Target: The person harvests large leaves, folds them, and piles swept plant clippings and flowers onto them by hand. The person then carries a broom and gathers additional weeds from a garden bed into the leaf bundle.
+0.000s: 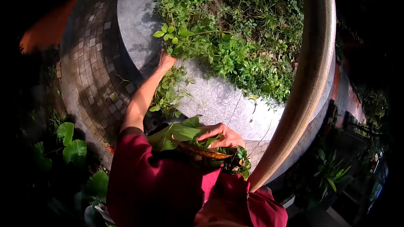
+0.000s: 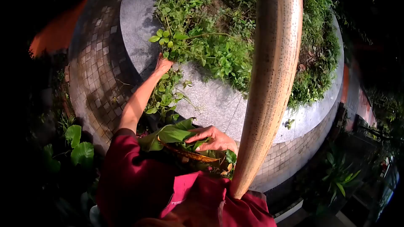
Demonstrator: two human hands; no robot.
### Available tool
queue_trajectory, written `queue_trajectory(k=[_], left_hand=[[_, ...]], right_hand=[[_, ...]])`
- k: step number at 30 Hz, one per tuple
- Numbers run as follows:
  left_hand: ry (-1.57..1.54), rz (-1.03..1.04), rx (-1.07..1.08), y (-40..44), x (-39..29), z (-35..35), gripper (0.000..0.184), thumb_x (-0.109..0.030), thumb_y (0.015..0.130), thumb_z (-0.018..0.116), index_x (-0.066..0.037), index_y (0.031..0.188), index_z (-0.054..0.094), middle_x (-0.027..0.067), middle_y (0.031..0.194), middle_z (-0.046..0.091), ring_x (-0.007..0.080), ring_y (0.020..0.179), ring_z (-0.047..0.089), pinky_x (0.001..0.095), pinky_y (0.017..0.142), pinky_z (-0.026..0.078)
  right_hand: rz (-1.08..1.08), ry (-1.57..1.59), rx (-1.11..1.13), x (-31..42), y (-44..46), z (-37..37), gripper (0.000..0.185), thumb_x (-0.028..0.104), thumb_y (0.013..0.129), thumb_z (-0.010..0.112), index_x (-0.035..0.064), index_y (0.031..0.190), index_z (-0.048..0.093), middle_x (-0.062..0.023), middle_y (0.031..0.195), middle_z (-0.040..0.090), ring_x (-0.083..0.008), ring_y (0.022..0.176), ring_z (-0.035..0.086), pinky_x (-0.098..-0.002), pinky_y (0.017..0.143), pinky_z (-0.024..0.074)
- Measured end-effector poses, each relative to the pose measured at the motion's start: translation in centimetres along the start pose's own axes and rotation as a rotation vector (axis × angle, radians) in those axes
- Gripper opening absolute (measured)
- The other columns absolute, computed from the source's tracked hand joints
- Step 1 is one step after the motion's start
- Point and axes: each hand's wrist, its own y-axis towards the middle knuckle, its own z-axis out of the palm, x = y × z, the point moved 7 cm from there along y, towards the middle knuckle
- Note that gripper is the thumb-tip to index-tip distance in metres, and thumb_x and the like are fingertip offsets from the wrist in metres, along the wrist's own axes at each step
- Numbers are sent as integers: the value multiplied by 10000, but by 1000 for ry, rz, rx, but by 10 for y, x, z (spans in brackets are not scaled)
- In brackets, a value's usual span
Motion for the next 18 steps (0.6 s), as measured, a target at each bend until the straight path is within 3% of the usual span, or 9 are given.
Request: queue_trajectory(k=[1, 3, 4, 7, 9, 13, 14, 16, 18], left_hand=[[461, 112, 53, -14, -44, 4, 589, -381, 781, 708, -83, 1263, 545, 175, 1264, 537, 365, 1077, 484, 525, 889, 407], [497, 1, 108, -39, -142, -22, 666, -328, 766, 734, -71, 1317, 463, 177, 1319, 462, 357, 1160, 407, 512, 886, 421], [284, -325, 169, -46, -174, -46, 771, -275, 736, 768, -60, 1359, 367, 176, 1423, 309, 365, 1211, 344, 527, 884, 422], [417, -469, -7, -41, -166, -39, 763, -194, 698, 797, -99, 1321, 367, 251, 1357, 243, 446, 1194, 333, 568, 874, 419], [315, -571, 182, -37, -180, -51, 677, -108, 736, 725, -111, 1314, 371, 298, 1393, 210, 492, 1200, 339, 531, 900, 426], [145, -516, 97, -27, -110, -29, 567, -51, 788, 601, -93, 1307, 378, 230, 911, 607, 415, 775, 597, 420, 740, 511], [130, -337, -25, -18, -62, -10, 444, -143, 868, 563, -81, 1281, 412, 186, 679, 560, 339, 585, 551, 435, 598, 478], [-405, -464, -40, -26, -125, -84, 344, -303, 963, 476, -20, 1156, 497, 144, 662, 475, 237, 534, 439, 410, 525, 397], [-674, -315, -106, -45, -166, -128, 365, -325, 994, 429, 11, 1100, 524, 118, 717, 458, 211, 563, 422, 391, 524, 386]], right_hand=[[-12, -15, -13, -1, 0, -1, 402, 51, 783, 744, 58, 1176, 662, -148, 1206, 637, -266, 1230, 511, -382, 1069, 361], [8, 17, -25, 3, 1, -2, 402, 49, 781, 745, 55, 1175, 661, -150, 1196, 642, -264, 1223, 518, -377, 1067, 363], [21, 38, -39, 4, 1, -4, 403, 47, 780, 746, 51, 1173, 661, -153, 1185, 647, -263, 1215, 526, -372, 1066, 365], [68, 80, -80, -4, -6, -8, 399, 33, 779, 741, 44, 1170, 661, -144, 1194, 643, -255, 1197, 539, -365, 1056, 374], [38, 66, -69, -3, -6, -7, 397, 24, 779, 737, 45, 1168, 663, -134, 1201, 639, -240, 1182, 547, -359, 1042, 387], [16, 12, -50, 3, -3, -9, 405, 20, 776, 737, 44, 1173, 660, -134, 1211, 631, -244, 1160, 558, -361, 1024, 402], [-1, -25, -24, 3, -4, -8, 409, 22, 774, 739, 45, 1175, 659, -137, 1213, 630, -250, 1156, 560, -362, 1021, 404], [-22, 8, -28, 4, -4, -6, 410, 23, 776, 738, 46, 1178, 658, -139, 1214, 629, -250, 1150, 562, -362, 1018, 405], [4, 117, -25, 5, -8, -1, 411, 26, 785, 734, 52, 1188, 653, -138, 1222, 624, -242, 1157, 559, -361, 1020, 403]])
